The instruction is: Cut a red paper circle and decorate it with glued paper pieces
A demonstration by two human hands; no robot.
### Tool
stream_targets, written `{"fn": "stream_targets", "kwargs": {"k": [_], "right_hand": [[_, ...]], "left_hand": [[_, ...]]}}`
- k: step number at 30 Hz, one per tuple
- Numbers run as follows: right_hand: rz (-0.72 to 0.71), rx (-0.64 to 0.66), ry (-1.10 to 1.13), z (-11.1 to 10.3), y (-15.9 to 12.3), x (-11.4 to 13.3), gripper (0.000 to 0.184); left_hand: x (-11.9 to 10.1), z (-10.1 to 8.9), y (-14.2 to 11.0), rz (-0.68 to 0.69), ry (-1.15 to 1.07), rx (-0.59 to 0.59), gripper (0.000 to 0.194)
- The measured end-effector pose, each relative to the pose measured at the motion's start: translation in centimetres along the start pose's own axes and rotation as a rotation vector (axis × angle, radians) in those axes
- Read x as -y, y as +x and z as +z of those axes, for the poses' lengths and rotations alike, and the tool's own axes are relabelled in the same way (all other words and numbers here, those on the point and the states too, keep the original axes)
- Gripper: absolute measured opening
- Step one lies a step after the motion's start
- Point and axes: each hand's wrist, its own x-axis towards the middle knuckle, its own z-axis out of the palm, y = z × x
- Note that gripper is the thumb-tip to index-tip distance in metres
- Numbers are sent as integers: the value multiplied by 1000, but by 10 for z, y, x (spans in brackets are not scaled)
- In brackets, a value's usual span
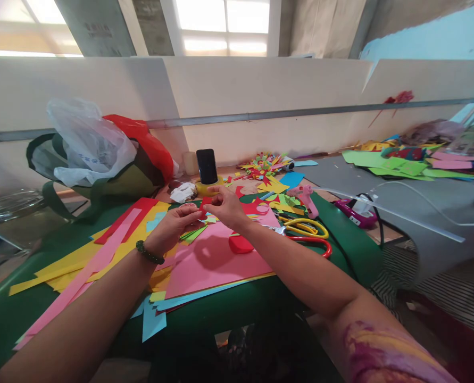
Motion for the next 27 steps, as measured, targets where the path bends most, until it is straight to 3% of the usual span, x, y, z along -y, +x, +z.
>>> {"fn": "stream_targets", "kwargs": {"k": [17, 21, 24, 27], "right_hand": [[32, 49, -39, 0, 0, 2, 45], [-12, 125, -314, -8, -9, 24, 45], [-83, 232, -695, -32, -27, 54, 37], [85, 258, -1084, -70, -53, 79, 29]], "left_hand": [[2, 3, 2, 26, -35, 5, 48], [-1, 2, 1, 22, -26, -26, 51], [-5, 1, 1, 9, -14, -51, 53], [-8, 3, 1, 11, 8, -56, 54]]}}
